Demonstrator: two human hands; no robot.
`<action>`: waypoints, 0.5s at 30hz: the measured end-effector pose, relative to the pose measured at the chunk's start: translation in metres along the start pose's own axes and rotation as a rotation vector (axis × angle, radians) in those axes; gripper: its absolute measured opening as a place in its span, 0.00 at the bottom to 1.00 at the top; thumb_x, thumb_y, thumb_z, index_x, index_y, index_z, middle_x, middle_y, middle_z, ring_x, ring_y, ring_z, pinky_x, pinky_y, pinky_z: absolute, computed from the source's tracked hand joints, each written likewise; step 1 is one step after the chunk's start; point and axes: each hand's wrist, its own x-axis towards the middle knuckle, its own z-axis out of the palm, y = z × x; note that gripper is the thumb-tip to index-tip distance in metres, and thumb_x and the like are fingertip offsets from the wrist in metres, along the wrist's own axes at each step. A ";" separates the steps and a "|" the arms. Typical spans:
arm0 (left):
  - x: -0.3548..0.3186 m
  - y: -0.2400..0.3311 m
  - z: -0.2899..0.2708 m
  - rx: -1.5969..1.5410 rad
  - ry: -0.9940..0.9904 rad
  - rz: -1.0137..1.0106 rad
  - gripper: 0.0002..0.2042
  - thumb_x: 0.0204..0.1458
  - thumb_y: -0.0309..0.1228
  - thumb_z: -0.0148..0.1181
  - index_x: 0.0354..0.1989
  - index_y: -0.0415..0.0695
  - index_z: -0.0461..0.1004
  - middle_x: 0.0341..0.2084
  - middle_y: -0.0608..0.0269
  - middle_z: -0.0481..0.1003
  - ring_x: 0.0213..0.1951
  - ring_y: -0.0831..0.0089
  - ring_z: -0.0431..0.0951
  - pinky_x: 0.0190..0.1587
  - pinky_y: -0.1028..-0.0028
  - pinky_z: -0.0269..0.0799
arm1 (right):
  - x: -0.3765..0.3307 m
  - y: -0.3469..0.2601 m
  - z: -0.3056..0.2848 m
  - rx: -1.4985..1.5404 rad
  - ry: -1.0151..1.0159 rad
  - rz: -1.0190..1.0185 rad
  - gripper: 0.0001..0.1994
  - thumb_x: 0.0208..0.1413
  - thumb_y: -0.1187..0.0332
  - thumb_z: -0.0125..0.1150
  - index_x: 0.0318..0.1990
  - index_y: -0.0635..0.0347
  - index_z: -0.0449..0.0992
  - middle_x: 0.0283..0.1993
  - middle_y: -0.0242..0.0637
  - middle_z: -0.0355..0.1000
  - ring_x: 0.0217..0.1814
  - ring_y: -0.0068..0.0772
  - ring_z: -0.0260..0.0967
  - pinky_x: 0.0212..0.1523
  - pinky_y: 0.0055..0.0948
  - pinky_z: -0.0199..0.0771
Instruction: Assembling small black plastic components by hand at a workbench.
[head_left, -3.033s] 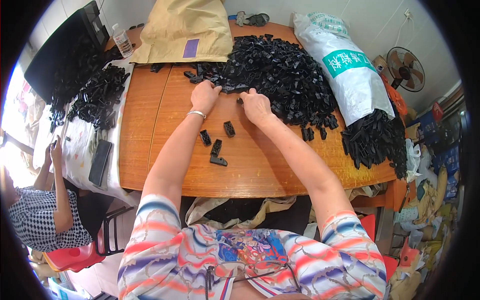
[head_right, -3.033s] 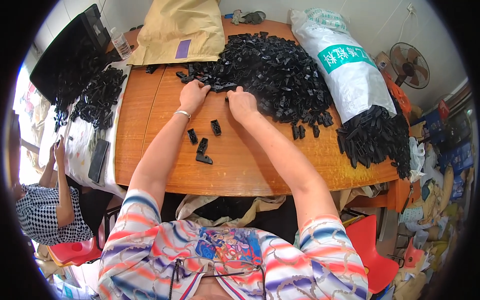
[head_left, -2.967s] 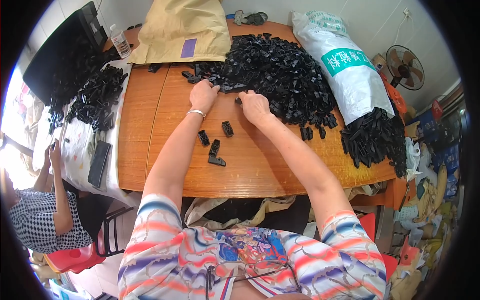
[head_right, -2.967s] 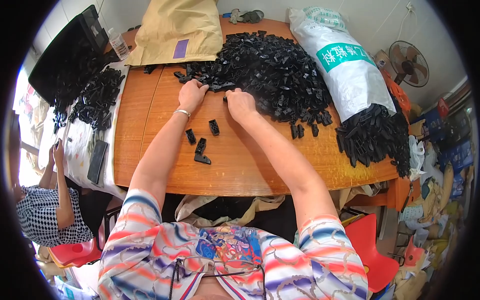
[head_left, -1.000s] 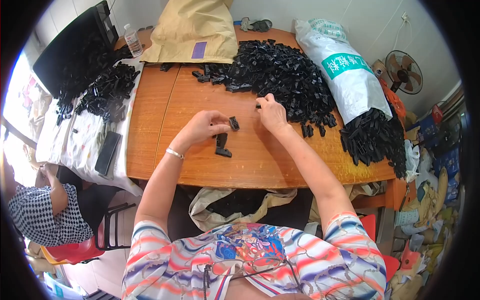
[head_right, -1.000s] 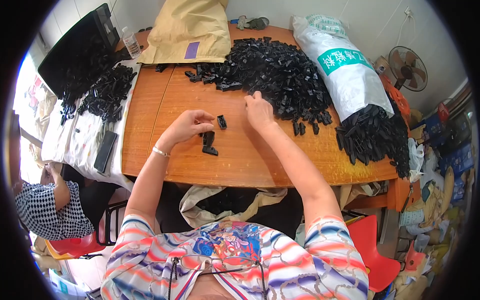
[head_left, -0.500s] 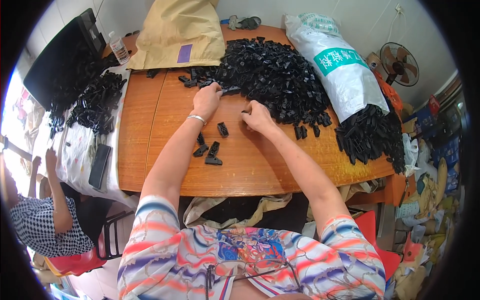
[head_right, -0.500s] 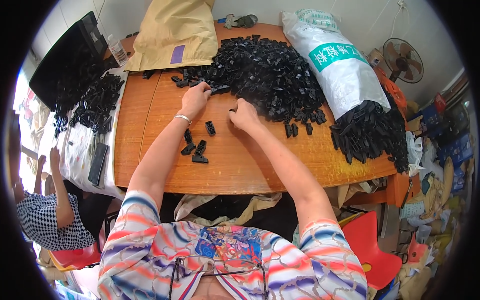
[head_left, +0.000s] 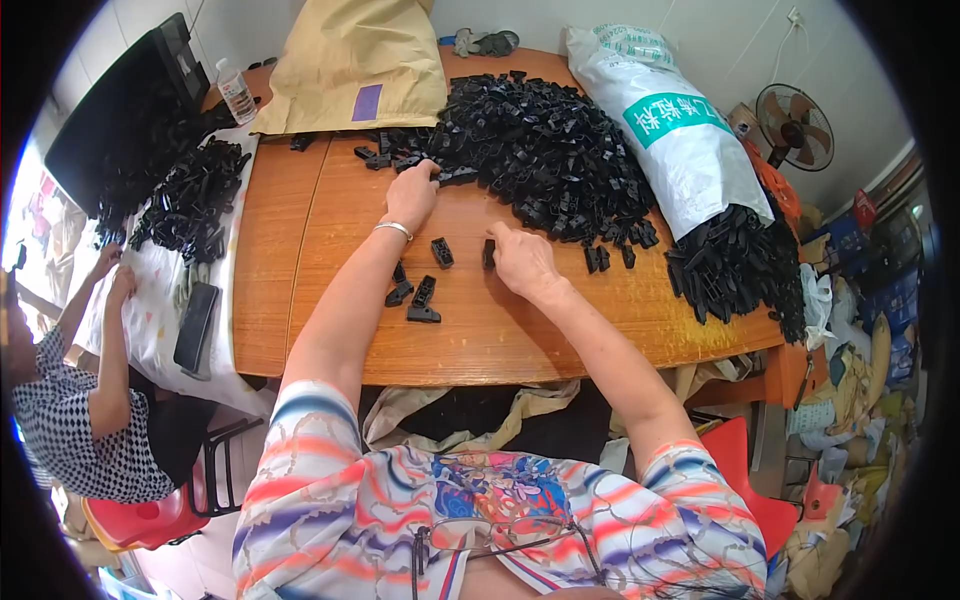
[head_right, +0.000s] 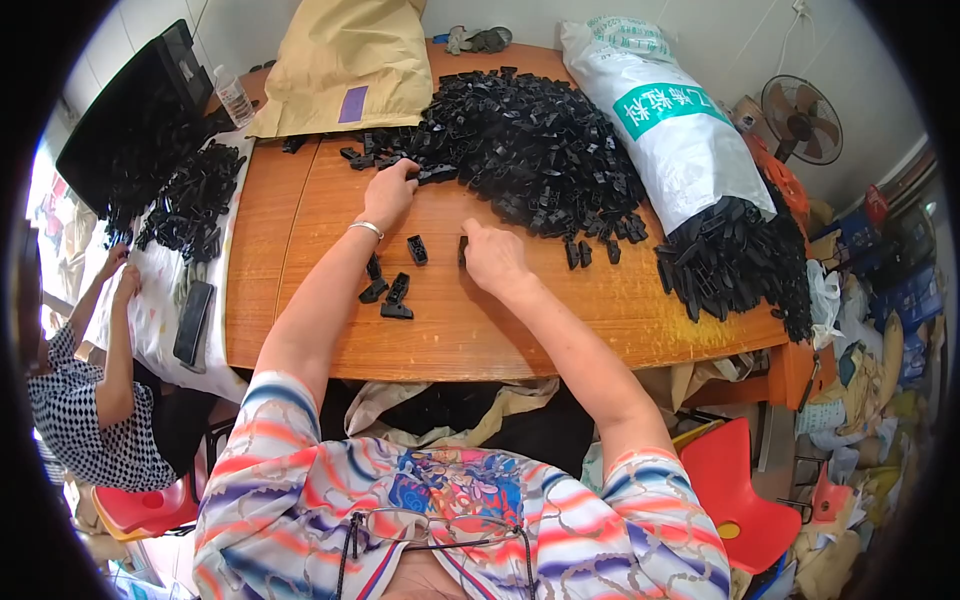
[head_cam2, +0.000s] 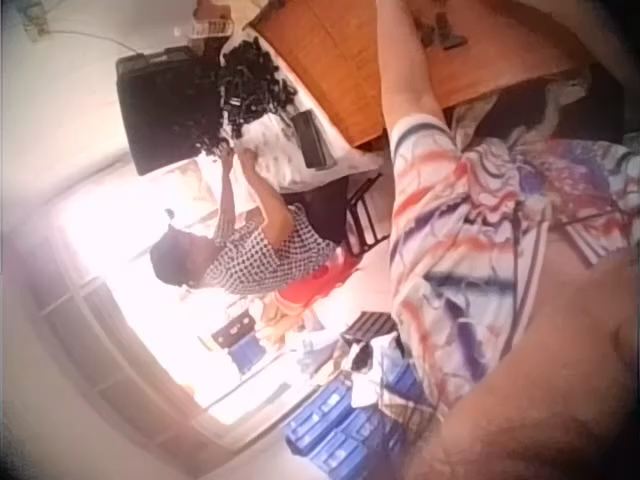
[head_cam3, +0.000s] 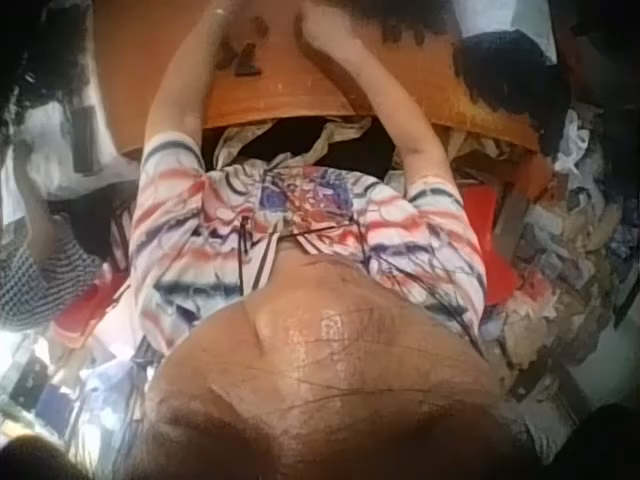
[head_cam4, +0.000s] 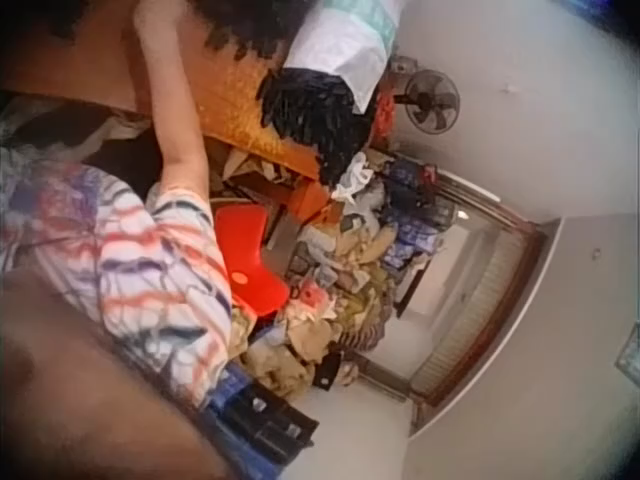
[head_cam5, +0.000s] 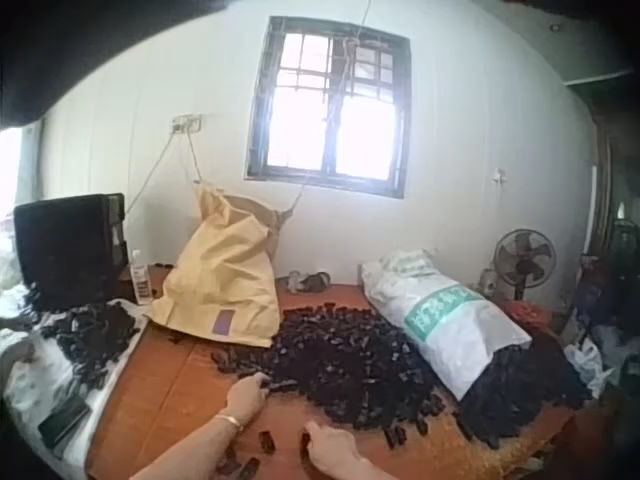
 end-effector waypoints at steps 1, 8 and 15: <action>0.000 0.003 -0.001 -0.001 -0.003 0.003 0.11 0.51 0.32 0.58 0.42 0.46 0.74 0.38 0.52 0.77 0.44 0.53 0.76 0.45 0.59 0.71 | -0.001 0.000 -0.002 -0.001 0.001 0.004 0.09 0.54 0.70 0.51 0.42 0.59 0.72 0.35 0.53 0.74 0.36 0.54 0.74 0.38 0.45 0.73; -0.011 0.012 -0.014 -0.035 -0.128 -0.113 0.09 0.51 0.34 0.59 0.39 0.46 0.76 0.38 0.53 0.78 0.44 0.56 0.77 0.46 0.60 0.71 | -0.010 -0.002 -0.013 -0.111 -0.100 -0.153 0.11 0.49 0.77 0.53 0.41 0.59 0.73 0.40 0.49 0.69 0.36 0.53 0.74 0.37 0.42 0.75; -0.009 -0.008 -0.009 0.037 -0.023 -0.244 0.17 0.46 0.41 0.66 0.40 0.42 0.77 0.37 0.48 0.78 0.44 0.57 0.78 0.45 0.62 0.72 | -0.008 0.012 -0.001 -0.074 -0.020 -0.170 0.08 0.45 0.71 0.64 0.34 0.61 0.75 0.37 0.48 0.69 0.35 0.52 0.73 0.37 0.43 0.74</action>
